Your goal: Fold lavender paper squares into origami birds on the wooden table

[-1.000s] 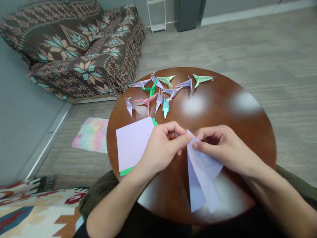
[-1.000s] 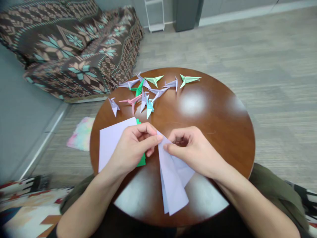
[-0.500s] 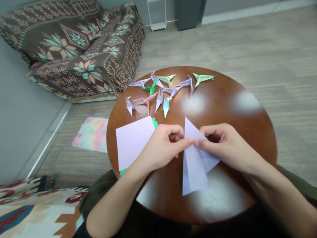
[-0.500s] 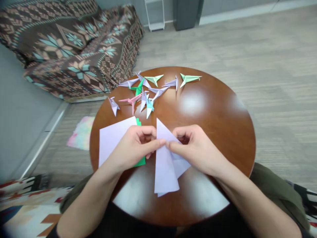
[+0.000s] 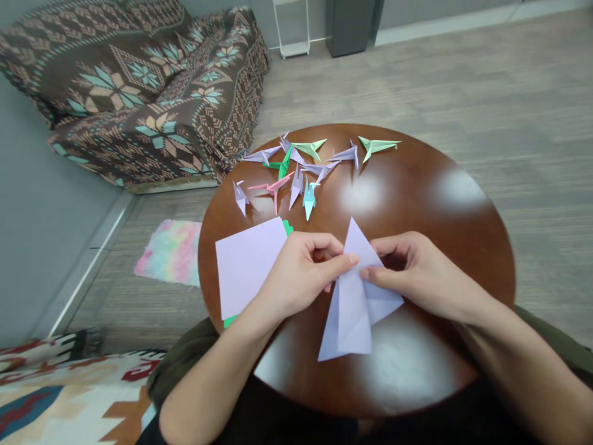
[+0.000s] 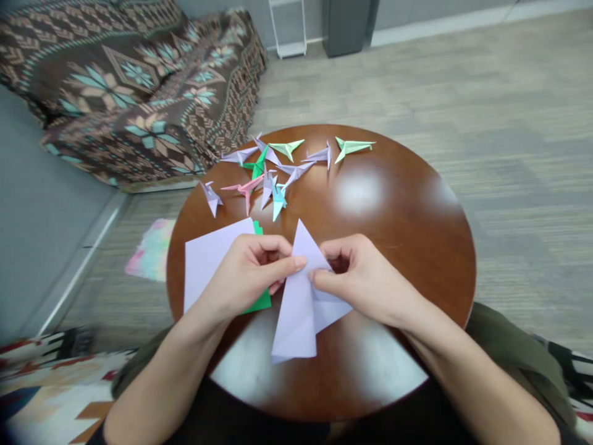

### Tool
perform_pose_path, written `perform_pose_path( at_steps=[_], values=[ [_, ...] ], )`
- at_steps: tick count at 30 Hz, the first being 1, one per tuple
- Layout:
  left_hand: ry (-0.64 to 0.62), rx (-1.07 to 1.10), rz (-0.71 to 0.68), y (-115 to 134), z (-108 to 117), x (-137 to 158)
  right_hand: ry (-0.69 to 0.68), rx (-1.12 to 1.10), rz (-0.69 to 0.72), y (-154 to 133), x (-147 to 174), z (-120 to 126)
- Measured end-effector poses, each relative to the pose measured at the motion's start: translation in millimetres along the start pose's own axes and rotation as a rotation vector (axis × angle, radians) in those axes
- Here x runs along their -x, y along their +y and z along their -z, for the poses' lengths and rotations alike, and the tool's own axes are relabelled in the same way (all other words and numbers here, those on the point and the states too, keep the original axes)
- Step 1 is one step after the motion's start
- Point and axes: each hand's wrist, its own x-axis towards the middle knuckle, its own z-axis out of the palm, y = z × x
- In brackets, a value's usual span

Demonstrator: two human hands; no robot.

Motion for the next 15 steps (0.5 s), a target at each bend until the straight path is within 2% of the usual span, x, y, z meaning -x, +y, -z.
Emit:
perform_pose_path(
  at_steps=[8, 15],
  values=[
    [-0.002, -0.033, 0.009, 0.6, 3.6, -0.9, -0.044, 0.024, -0.011, -1.7, 1.8, 0.3],
    [-0.035, -0.035, 0.010, 0.5, 3.1, -0.1, -0.004, 0.026, 0.020, -4.5, 3.2, -2.0]
  ],
)
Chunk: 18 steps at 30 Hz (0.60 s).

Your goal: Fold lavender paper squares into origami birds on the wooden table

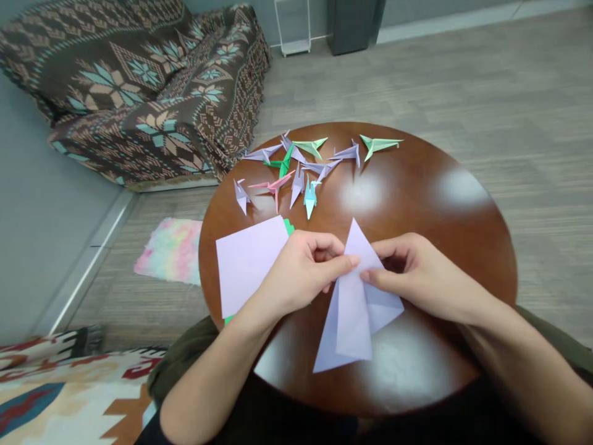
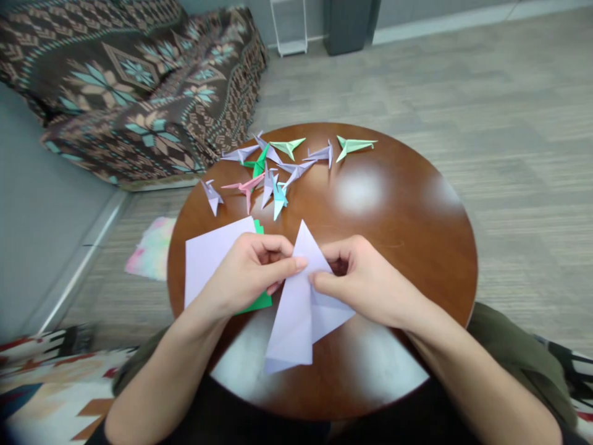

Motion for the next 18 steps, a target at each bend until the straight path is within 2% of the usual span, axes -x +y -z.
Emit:
perform_pose_path(
  at_steps=[11, 18],
  values=[
    [0.007, 0.071, 0.053, 0.8, -0.6, -1.5, -0.055, -0.070, 0.025, 2.7, -1.7, 2.9],
    [0.013, 0.106, 0.041, 0.6, 0.5, -1.9, -0.025, -0.110, -0.004, 1.9, -1.9, 5.3]
  ],
)
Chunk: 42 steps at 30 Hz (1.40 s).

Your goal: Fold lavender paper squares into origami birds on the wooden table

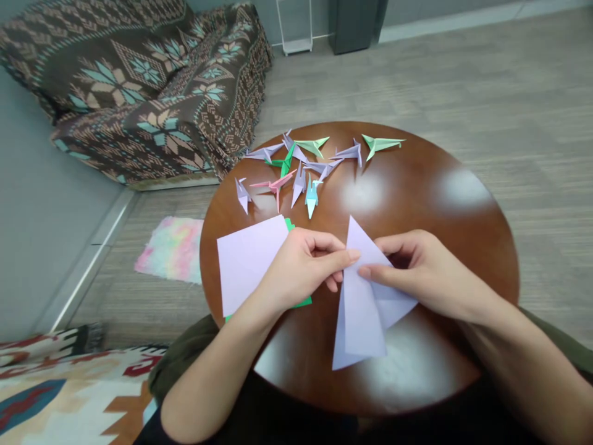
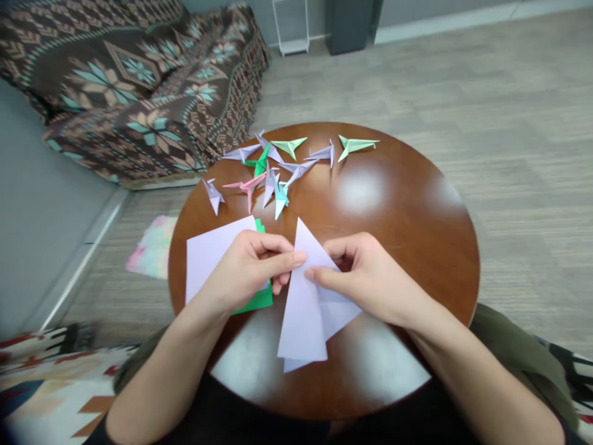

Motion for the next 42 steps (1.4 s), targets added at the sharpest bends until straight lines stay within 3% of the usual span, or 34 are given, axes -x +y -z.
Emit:
perform_pose_path(
  at_steps=[15, 22, 30, 34, 42],
  values=[
    [-0.011, 0.135, 0.052, -1.5, -0.4, -0.7, 0.095, 0.052, -0.012, 1.4, -2.6, 5.5],
    [0.003, -0.019, 0.093, 1.2, -5.3, 2.0, 0.234, 0.084, 0.040, 5.4, -2.2, 9.2],
    [0.114, 0.015, -0.020, -2.0, -2.5, -0.5, 0.195, 0.050, 0.046, 4.2, -2.6, 8.9],
    [0.077, -0.015, -0.029, -2.2, -3.0, 0.7, 0.180, 0.029, 0.010, 3.7, -1.7, 8.0],
    [0.039, 0.096, -0.047, -3.0, -8.1, 2.5, -0.042, 0.103, -0.054, 1.0, 2.0, -4.1]
  ],
)
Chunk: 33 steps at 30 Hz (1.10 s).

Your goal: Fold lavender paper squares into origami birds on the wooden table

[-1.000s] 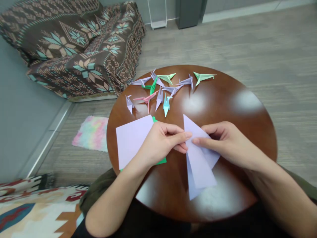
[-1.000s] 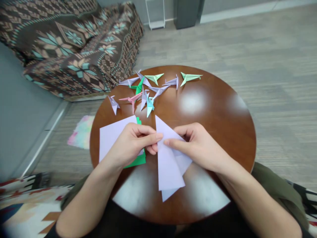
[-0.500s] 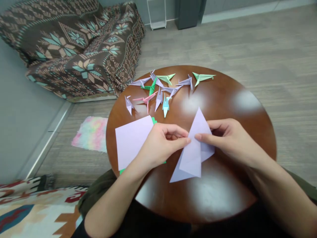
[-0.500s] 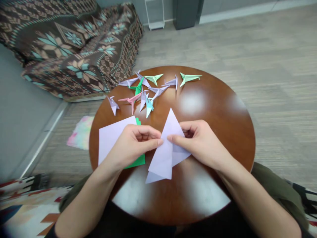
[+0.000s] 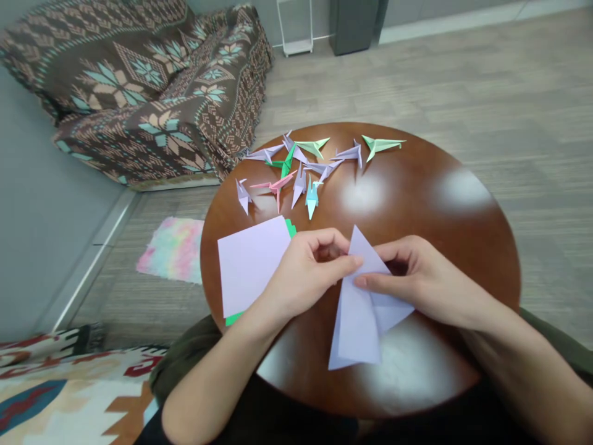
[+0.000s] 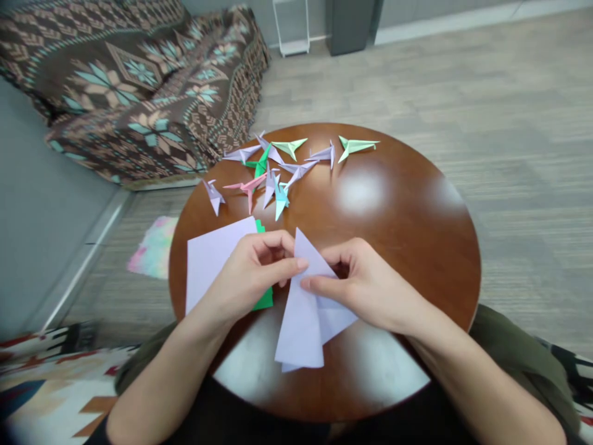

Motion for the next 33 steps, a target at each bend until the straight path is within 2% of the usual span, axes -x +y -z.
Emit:
perform_pose_path(
  at_steps=[4, 8, 12, 20, 29, 33],
  values=[
    [0.012, 0.096, 0.021, -2.2, 1.5, -1.8, -0.044, 0.052, 0.006, -0.4, 0.0, -1.9],
    [0.007, 0.227, 0.066, -3.2, 1.5, -2.6, -0.026, 0.079, 0.019, -1.0, 0.1, -2.0],
    [0.029, 0.256, 0.091, -2.5, 0.2, -2.8, -0.035, 0.072, 0.014, -1.0, 0.3, -2.7],
    [0.100, 0.293, 0.074, 0.4, -0.4, -3.7, -0.059, 0.084, 0.008, 0.5, 0.4, -4.0],
    [0.130, 0.354, -0.029, 0.8, 7.9, -5.8, -0.109, 0.095, -0.031, 1.9, 2.4, -6.5],
    [0.043, 0.347, 0.073, 1.9, 5.2, -2.4, -0.052, 0.069, -0.038, 0.1, 1.3, -6.0]
  ],
)
